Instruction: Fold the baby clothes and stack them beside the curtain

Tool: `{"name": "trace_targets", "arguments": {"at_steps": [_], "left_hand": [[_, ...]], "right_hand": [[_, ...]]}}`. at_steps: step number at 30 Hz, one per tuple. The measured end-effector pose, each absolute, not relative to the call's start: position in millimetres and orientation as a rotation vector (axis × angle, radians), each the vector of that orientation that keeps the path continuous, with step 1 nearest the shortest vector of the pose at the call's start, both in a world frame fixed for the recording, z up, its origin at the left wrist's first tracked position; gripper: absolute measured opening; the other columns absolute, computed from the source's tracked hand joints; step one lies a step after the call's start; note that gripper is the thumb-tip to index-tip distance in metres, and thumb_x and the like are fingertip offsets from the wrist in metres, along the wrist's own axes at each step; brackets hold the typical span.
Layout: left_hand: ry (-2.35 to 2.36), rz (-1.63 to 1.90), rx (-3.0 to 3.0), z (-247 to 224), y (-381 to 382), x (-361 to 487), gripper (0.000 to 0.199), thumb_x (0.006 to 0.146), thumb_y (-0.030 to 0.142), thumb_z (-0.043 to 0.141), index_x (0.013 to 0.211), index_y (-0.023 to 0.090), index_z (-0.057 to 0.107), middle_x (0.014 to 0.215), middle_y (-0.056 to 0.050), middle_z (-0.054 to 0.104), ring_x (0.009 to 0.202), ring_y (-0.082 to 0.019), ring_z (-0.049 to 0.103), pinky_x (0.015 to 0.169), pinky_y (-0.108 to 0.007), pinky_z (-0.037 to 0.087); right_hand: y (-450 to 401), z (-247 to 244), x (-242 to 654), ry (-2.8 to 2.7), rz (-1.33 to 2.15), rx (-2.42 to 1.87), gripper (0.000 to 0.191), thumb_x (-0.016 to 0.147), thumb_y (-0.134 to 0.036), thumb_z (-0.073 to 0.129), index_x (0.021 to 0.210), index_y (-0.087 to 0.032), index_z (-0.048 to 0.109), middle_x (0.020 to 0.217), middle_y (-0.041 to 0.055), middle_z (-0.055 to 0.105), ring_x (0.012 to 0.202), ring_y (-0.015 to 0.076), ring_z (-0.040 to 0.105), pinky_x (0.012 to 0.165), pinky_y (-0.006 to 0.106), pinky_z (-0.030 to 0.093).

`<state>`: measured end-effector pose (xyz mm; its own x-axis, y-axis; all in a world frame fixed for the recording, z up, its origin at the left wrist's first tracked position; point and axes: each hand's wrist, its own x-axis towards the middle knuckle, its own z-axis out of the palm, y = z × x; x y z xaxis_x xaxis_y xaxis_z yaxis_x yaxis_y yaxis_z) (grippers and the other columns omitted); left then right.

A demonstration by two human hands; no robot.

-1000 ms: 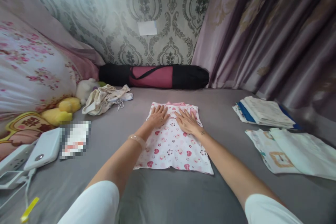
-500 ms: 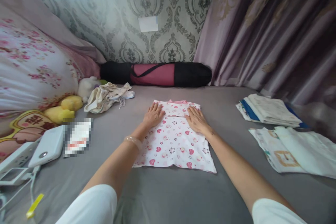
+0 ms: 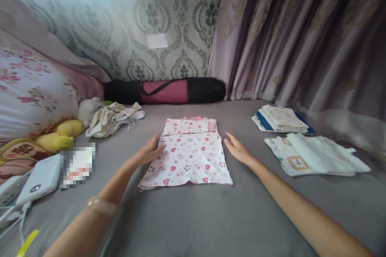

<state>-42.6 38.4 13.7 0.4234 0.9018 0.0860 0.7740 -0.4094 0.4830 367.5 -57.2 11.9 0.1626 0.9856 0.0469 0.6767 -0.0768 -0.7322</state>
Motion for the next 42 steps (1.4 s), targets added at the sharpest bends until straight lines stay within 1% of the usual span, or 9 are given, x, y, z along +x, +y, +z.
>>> {"name": "trace_targets", "arguments": {"at_steps": [4, 11, 17, 22, 30, 34, 37, 39, 42], "left_hand": [[1.534, 0.401, 2.233, 11.4, -3.1, -62.1, 0.074, 0.088, 0.064, 0.036, 0.143, 0.014, 0.038, 0.148, -0.017, 0.043, 0.136, -0.031, 0.043, 0.113, -0.044, 0.034], [1.567, 0.501, 2.351, 1.6, -25.5, -49.7, 0.064, 0.089, 0.058, 0.039, 0.131, 0.011, 0.051, 0.148, -0.021, 0.041, 0.135, -0.033, 0.044, 0.112, -0.047, 0.037], [1.611, 0.635, 2.326, 13.5, -39.0, -54.3, 0.056, 0.089, 0.063, 0.036, 0.106, 0.017, 0.063, 0.134, -0.018, 0.054, 0.115, -0.028, 0.060, 0.094, -0.039, 0.052], [1.672, 0.607, 2.280, 20.1, -47.0, -60.9, 0.062, 0.085, 0.073, 0.035, 0.075, 0.020, 0.064, 0.126, -0.015, 0.059, 0.111, -0.028, 0.061, 0.093, -0.037, 0.051], [1.668, 0.395, 2.224, 34.6, -56.0, -59.4, 0.062, 0.083, 0.074, 0.041, 0.063, 0.020, 0.063, 0.139, -0.013, 0.052, 0.116, -0.028, 0.058, 0.102, -0.037, 0.045], [1.617, 0.356, 2.224, 48.8, -60.8, -59.6, 0.059, 0.083, 0.071, 0.044, 0.062, 0.020, 0.063, 0.139, -0.012, 0.052, 0.105, -0.027, 0.061, 0.090, -0.036, 0.051], [1.575, 0.390, 2.227, 55.9, -62.3, -60.6, 0.053, 0.083, 0.069, 0.046, 0.069, 0.022, 0.066, 0.126, -0.009, 0.061, 0.098, -0.024, 0.060, 0.077, -0.030, 0.052], [1.529, 0.392, 2.194, 57.5, -62.8, -61.4, 0.050, 0.084, 0.067, 0.046, 0.074, 0.022, 0.065, 0.101, -0.007, 0.067, 0.085, -0.021, 0.059, 0.066, -0.025, 0.049], [1.479, 0.365, 2.072, 55.7, -63.5, -62.3, 0.049, 0.085, 0.066, 0.047, 0.075, 0.020, 0.060, 0.068, 0.001, 0.054, 0.061, -0.013, 0.047, 0.051, -0.021, 0.037]], "right_hand": [[-98.5, 12.9, 373.4, -1.690, 0.683, -1.807, 0.056, 0.094, -0.040, 0.038, 0.146, -0.021, 0.039, 0.150, 0.0114, 0.043, 0.136, 0.0248, 0.043, 0.114, 0.046, 0.035], [-116.8, -1.8, 357.9, -1.983, 0.235, -1.663, 0.050, 0.091, -0.020, 0.035, 0.139, -0.014, 0.047, 0.143, 0.0142, 0.049, 0.139, 0.0250, 0.037, 0.116, 0.049, 0.032], [-126.8, -1.5, 359.0, -2.044, 0.173, -1.614, 0.045, 0.096, -0.023, 0.036, 0.140, -0.019, 0.046, 0.142, 0.0119, 0.051, 0.137, 0.0247, 0.041, 0.114, 0.049, 0.038], [-138.4, 8.9, 356.7, -2.101, 0.208, -1.554, 0.043, 0.098, -0.023, 0.036, 0.140, -0.024, 0.046, 0.140, 0.0094, 0.054, 0.135, 0.0239, 0.044, 0.112, 0.048, 0.041], [-146.5, 29.1, 351.0, -2.173, 0.306, -1.511, 0.045, 0.098, -0.018, 0.037, 0.140, -0.028, 0.047, 0.139, 0.0073, 0.054, 0.133, 0.0230, 0.046, 0.109, 0.046, 0.044], [-150.6, 36.5, 353.4, -2.219, 0.344, -1.468, 0.045, 0.098, -0.017, 0.038, 0.139, -0.033, 0.048, 0.145, 0.0052, 0.048, 0.129, 0.0207, 0.050, 0.106, 0.040, 0.046], [-154.0, 41.5, 354.7, -2.232, 0.406, -1.492, 0.043, 0.097, -0.019, 0.040, 0.137, -0.032, 0.050, 0.145, 0.0050, 0.045, 0.125, 0.0203, 0.053, 0.104, 0.037, 0.048], [-156.3, 45.5, 353.8, -2.239, 0.463, -1.504, 0.043, 0.095, -0.019, 0.043, 0.135, -0.032, 0.052, 0.143, 0.0049, 0.046, 0.123, 0.0201, 0.055, 0.103, 0.036, 0.048], [-159.1, 52.0, 351.0, -2.259, 0.547, -1.489, 0.046, 0.091, -0.015, 0.046, 0.133, -0.032, 0.055, 0.143, 0.0040, 0.047, 0.123, 0.0198, 0.055, 0.104, 0.035, 0.047]]}}
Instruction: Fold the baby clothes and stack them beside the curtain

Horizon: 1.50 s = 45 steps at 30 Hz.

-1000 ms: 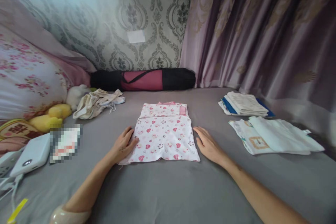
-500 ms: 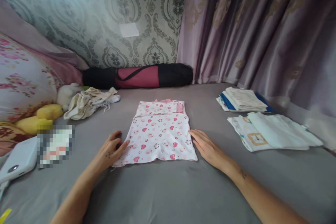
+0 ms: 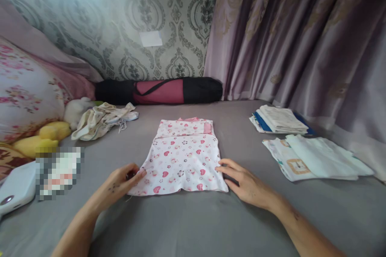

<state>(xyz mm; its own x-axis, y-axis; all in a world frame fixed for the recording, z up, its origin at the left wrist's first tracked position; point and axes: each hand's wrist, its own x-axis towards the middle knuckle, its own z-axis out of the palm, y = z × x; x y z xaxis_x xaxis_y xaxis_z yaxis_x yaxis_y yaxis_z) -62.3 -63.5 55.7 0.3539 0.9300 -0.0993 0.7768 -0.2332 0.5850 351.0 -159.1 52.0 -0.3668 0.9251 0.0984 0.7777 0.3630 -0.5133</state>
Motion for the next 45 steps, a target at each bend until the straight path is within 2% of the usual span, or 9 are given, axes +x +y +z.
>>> {"name": "trace_targets", "arguments": {"at_steps": [3, 8, 15, 18, 21, 28, 33, 38, 45], "left_hand": [[1.461, 0.427, 1.921, 52.3, -64.5, -63.1, 0.048, 0.084, 0.066, 0.049, 0.090, 0.019, 0.059, 0.062, 0.005, 0.045, 0.055, -0.011, 0.037, 0.047, -0.020, 0.028], [1.320, 0.384, 1.759, 57.6, -69.0, -61.8, 0.061, 0.085, 0.062, 0.052, 0.132, 0.023, 0.048, 0.061, 0.006, 0.044, 0.053, -0.011, 0.037, 0.046, -0.020, 0.026], [1.228, 0.272, 1.806, 72.5, -74.8, -58.7, 0.048, 0.078, 0.061, 0.061, 0.106, 0.023, 0.070, 0.079, 0.000, 0.061, 0.070, -0.016, 0.052, 0.058, -0.022, 0.044], [1.238, 0.274, 1.824, 76.0, -76.6, -62.0, 0.056, 0.073, 0.058, 0.067, 0.117, 0.024, 0.066, 0.084, -0.001, 0.064, 0.069, -0.016, 0.054, 0.057, -0.023, 0.046], [1.210, 0.323, 1.872, 75.5, -78.2, -66.7, 0.063, 0.073, 0.052, 0.070, 0.129, 0.027, 0.056, 0.104, -0.003, 0.066, 0.080, -0.018, 0.059, 0.067, -0.024, 0.050], [1.241, 0.384, 1.950, 59.8, -75.0, -72.6, 0.052, 0.084, 0.034, 0.054, 0.135, 0.026, 0.047, 0.107, -0.004, 0.064, 0.086, -0.018, 0.060, 0.075, -0.025, 0.051], [1.278, 0.392, 2.027, 56.3, -74.8, -75.8, 0.061, 0.076, 0.021, 0.054, 0.136, 0.030, 0.046, 0.121, -0.003, 0.062, 0.104, -0.020, 0.060, 0.088, -0.026, 0.050], [1.246, 0.447, 2.030, 53.1, -70.5, -77.4, 0.043, 0.080, 0.027, 0.053, 0.123, 0.028, 0.056, 0.126, -0.004, 0.060, 0.114, -0.023, 0.056, 0.092, -0.028, 0.049], [1.249, 0.441, 2.084, 59.9, -68.9, -67.8, 0.036, 0.085, 0.051, 0.056, 0.109, 0.027, 0.067, 0.112, -0.007, 0.063, 0.097, -0.024, 0.059, 0.085, -0.031, 0.050]], "right_hand": [[-160.6, 57.8, 349.9, -2.286, 0.621, -1.440, 0.049, 0.088, -0.012, 0.048, 0.131, -0.033, 0.058, 0.143, 0.0032, 0.048, 0.127, 0.0197, 0.052, 0.107, 0.036, 0.043], [-161.1, 64.3, 351.0, -2.324, 0.722, -1.381, 0.047, 0.086, -0.014, 0.055, 0.127, -0.035, 0.062, 0.141, 0.0021, 0.051, 0.129, 0.0212, 0.049, 0.108, 0.039, 0.042], [-159.6, 61.6, 349.1, -2.276, 0.715, -1.349, 0.034, 0.096, -0.021, 0.045, 0.122, -0.031, 0.065, 0.129, 0.0036, 0.062, 0.120, 0.0202, 0.054, 0.103, 0.040, 0.047], [-158.8, 56.9, 350.2, -2.208, 0.728, -1.349, 0.034, 0.098, -0.019, 0.041, 0.122, -0.028, 0.063, 0.124, 0.0043, 0.064, 0.118, 0.0196, 0.056, 0.103, 0.039, 0.046], [-157.9, 51.0, 349.9, -2.167, 0.694, -1.352, 0.034, 0.095, -0.015, 0.042, 0.120, -0.028, 0.062, 0.121, 0.0041, 0.065, 0.114, 0.0191, 0.058, 0.101, 0.038, 0.047], [-153.5, 42.4, 340.3, -2.164, 0.506, -1.329, 0.044, 0.092, -0.010, 0.044, 0.129, -0.029, 0.057, 0.110, 0.0052, 0.065, 0.106, 0.0192, 0.058, 0.091, 0.035, 0.052], [-153.2, 46.5, 335.7, -2.202, 0.502, -1.352, 0.027, 0.096, -0.022, 0.050, 0.120, -0.029, 0.063, 0.105, 0.0046, 0.065, 0.100, 0.0195, 0.058, 0.087, 0.035, 0.052], [-155.0, 48.3, 337.0, -2.232, 0.539, -1.312, 0.030, 0.092, -0.012, 0.050, 0.111, -0.028, 0.066, 0.105, 0.0039, 0.063, 0.101, 0.0183, 0.057, 0.087, 0.032, 0.050], [-151.5, 37.1, 337.1, -2.203, 0.473, -1.348, 0.041, 0.090, -0.012, 0.053, 0.127, -0.029, 0.059, 0.101, 0.0045, 0.063, 0.096, 0.0199, 0.056, 0.083, 0.034, 0.051]]}}
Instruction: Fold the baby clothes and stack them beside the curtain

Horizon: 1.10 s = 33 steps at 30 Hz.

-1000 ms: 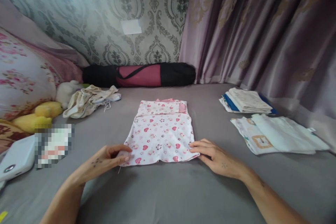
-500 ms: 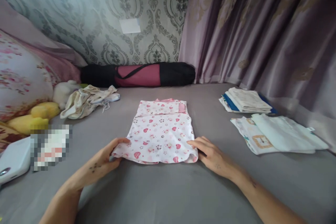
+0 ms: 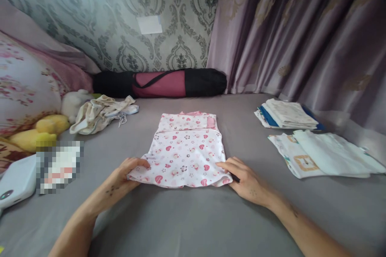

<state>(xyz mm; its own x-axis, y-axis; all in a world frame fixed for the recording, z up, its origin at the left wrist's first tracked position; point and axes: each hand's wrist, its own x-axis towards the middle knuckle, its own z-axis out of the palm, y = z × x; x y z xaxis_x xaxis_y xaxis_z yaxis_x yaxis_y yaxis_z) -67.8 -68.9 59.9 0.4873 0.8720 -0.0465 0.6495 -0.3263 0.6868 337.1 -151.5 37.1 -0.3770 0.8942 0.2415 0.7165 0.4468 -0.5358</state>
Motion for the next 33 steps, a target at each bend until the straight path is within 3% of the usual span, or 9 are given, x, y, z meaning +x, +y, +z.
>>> {"name": "trace_targets", "arguments": {"at_steps": [4, 7, 10, 13, 18, 27, 33], "left_hand": [[1.355, 0.543, 2.240, 59.9, -67.5, -64.3, 0.045, 0.081, 0.060, 0.057, 0.110, 0.030, 0.073, 0.120, -0.011, 0.059, 0.108, -0.029, 0.053, 0.094, -0.039, 0.048], [1.291, 0.585, 2.310, 60.3, -66.8, -62.8, 0.041, 0.087, 0.057, 0.052, 0.115, 0.034, 0.072, 0.142, -0.006, 0.049, 0.130, -0.032, 0.042, 0.109, -0.046, 0.039], [1.132, 0.560, 2.292, 64.3, -68.6, -60.1, 0.041, 0.092, 0.052, 0.048, 0.122, 0.033, 0.068, 0.145, -0.002, 0.051, 0.141, -0.031, 0.034, 0.115, -0.047, 0.034], [1.045, 0.554, 2.255, 69.7, -71.6, -56.2, 0.041, 0.093, 0.052, 0.049, 0.119, 0.029, 0.070, 0.133, -0.003, 0.063, 0.135, -0.028, 0.046, 0.116, -0.045, 0.034], [1.058, 0.532, 2.221, 74.2, -74.2, -53.2, 0.041, 0.092, 0.055, 0.050, 0.111, 0.027, 0.073, 0.124, -0.002, 0.069, 0.126, -0.027, 0.056, 0.116, -0.044, 0.033], [1.209, 0.496, 2.224, 74.8, -75.7, -57.9, 0.048, 0.091, 0.058, 0.046, 0.112, 0.025, 0.073, 0.121, -0.005, 0.070, 0.132, -0.032, 0.049, 0.106, -0.043, 0.044], [1.049, 0.447, 2.268, 86.9, -80.2, -50.2, 0.040, 0.094, 0.051, 0.045, 0.103, 0.024, 0.073, 0.108, -0.002, 0.074, 0.117, -0.027, 0.062, 0.115, -0.046, 0.031]], "right_hand": [[-149.5, 35.7, 334.0, -2.239, 0.419, -1.314, 0.036, 0.094, -0.017, 0.052, 0.125, -0.031, 0.063, 0.100, 0.0055, 0.063, 0.096, 0.0204, 0.058, 0.084, 0.037, 0.053], [-147.7, 35.2, 334.4, -2.225, 0.380, -1.224, 0.032, 0.096, -0.019, 0.051, 0.122, -0.030, 0.065, 0.116, 0.0076, 0.064, 0.115, 0.0233, 0.055, 0.098, 0.044, 0.049], [-146.3, 33.8, 337.1, -2.208, 0.420, -1.103, 0.038, 0.098, -0.018, 0.048, 0.132, -0.028, 0.059, 0.134, 0.0062, 0.060, 0.132, 0.0228, 0.048, 0.113, 0.050, 0.037], [-146.4, 33.7, 339.7, -2.207, 0.494, -1.051, 0.043, 0.098, -0.017, 0.046, 0.140, -0.028, 0.052, 0.134, 0.0043, 0.061, 0.130, 0.0199, 0.051, 0.115, 0.047, 0.037], [-148.7, 37.8, 339.8, -2.226, 0.519, -1.095, 0.038, 0.097, -0.018, 0.049, 0.133, -0.027, 0.059, 0.129, 0.0033, 0.065, 0.124, 0.0186, 0.057, 0.113, 0.043, 0.042], [-152.4, 49.8, 345.0, -2.225, 0.531, -1.129, 0.032, 0.098, -0.020, 0.049, 0.127, -0.025, 0.063, 0.127, 0.0039, 0.066, 0.123, 0.0180, 0.058, 0.112, 0.041, 0.042], [-155.7, 56.7, 354.6, -2.212, 0.580, -1.209, 0.030, 0.097, -0.020, 0.050, 0.122, -0.023, 0.066, 0.123, 0.0038, 0.068, 0.119, 0.0178, 0.060, 0.109, 0.037, 0.045]]}}
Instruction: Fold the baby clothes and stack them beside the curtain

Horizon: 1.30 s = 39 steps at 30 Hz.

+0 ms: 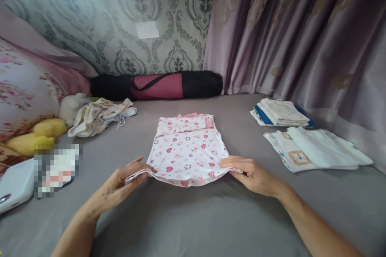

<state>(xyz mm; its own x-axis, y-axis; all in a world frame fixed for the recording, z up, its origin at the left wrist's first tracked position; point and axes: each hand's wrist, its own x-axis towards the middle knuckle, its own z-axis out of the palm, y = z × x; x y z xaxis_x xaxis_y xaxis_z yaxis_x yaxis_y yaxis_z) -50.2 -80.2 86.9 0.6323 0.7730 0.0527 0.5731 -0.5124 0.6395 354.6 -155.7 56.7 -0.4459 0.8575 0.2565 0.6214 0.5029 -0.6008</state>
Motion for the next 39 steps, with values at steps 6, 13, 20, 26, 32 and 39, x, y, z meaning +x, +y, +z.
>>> {"name": "trace_targets", "arguments": {"at_steps": [6, 13, 20, 26, 32, 39], "left_hand": [[0.997, 0.374, 2.247, 89.1, -78.3, -51.7, 0.039, 0.093, 0.048, 0.045, 0.101, 0.022, 0.072, 0.107, -0.002, 0.073, 0.102, -0.022, 0.066, 0.119, -0.046, 0.024], [1.037, 0.330, 2.166, 85.7, -76.5, -63.7, 0.053, 0.097, 0.051, 0.033, 0.087, 0.021, 0.074, 0.093, -0.003, 0.074, 0.098, -0.021, 0.065, 0.112, -0.040, 0.035], [1.058, 0.422, 2.409, 98.4, -38.2, -17.5, 0.038, 0.096, 0.044, 0.042, 0.109, 0.019, 0.068, 0.106, -0.008, 0.071, 0.090, -0.019, 0.067, 0.077, -0.028, 0.055], [0.855, 0.402, 2.708, 39.1, 0.1, 52.5, 0.050, 0.097, 0.035, 0.037, 0.136, 0.006, 0.045, 0.146, -0.025, 0.044, 0.140, -0.030, 0.037, 0.114, -0.049, 0.032], [1.017, 0.200, 2.686, 19.5, -13.4, 48.2, 0.060, 0.101, 0.045, 0.028, 0.151, 0.013, 0.026, 0.158, -0.019, 0.025, 0.148, -0.033, 0.018, 0.119, -0.055, 0.018], [0.924, 0.085, 2.757, 36.0, -61.3, 26.9, 0.061, 0.101, 0.048, 0.033, 0.154, 0.020, 0.024, 0.160, -0.014, 0.022, 0.148, -0.029, 0.018, 0.120, -0.051, 0.018]], "right_hand": [[-156.3, 59.1, 350.6, -2.261, 0.686, -1.198, 0.028, 0.096, -0.022, 0.051, 0.116, -0.022, 0.070, 0.118, 0.0055, 0.070, 0.113, 0.0183, 0.063, 0.102, 0.035, 0.048], [-158.9, 82.1, 356.3, -2.243, 0.954, -1.225, 0.037, 0.098, -0.039, 0.048, 0.083, -0.019, 0.075, 0.085, 0.0054, 0.073, 0.082, 0.0162, 0.066, 0.078, 0.030, 0.051], [-93.6, 78.2, 326.0, -2.351, 0.560, -1.241, 0.035, 0.100, -0.037, 0.041, 0.104, -0.022, 0.072, 0.111, 0.0057, 0.071, 0.104, 0.0221, 0.064, 0.095, 0.038, 0.049], [-28.4, 37.0, 277.5, -2.604, 0.334, -1.284, 0.053, 0.101, -0.036, 0.031, 0.146, -0.010, 0.041, 0.155, 0.0142, 0.033, 0.145, 0.0261, 0.026, 0.120, 0.048, 0.020], [-55.6, 35.8, 273.4, -2.680, 0.523, -1.395, 0.066, 0.101, -0.047, 0.027, 0.155, -0.012, 0.021, 0.162, 0.0118, 0.013, 0.149, 0.0246, 0.006, 0.122, 0.047, 0.001], [-117.4, 51.7, 276.0, -2.721, 0.711, -1.220, 0.059, 0.102, -0.045, 0.028, 0.154, -0.018, 0.027, 0.161, 0.0123, 0.013, 0.149, 0.0250, 0.006, 0.121, 0.051, 0.002]]}}
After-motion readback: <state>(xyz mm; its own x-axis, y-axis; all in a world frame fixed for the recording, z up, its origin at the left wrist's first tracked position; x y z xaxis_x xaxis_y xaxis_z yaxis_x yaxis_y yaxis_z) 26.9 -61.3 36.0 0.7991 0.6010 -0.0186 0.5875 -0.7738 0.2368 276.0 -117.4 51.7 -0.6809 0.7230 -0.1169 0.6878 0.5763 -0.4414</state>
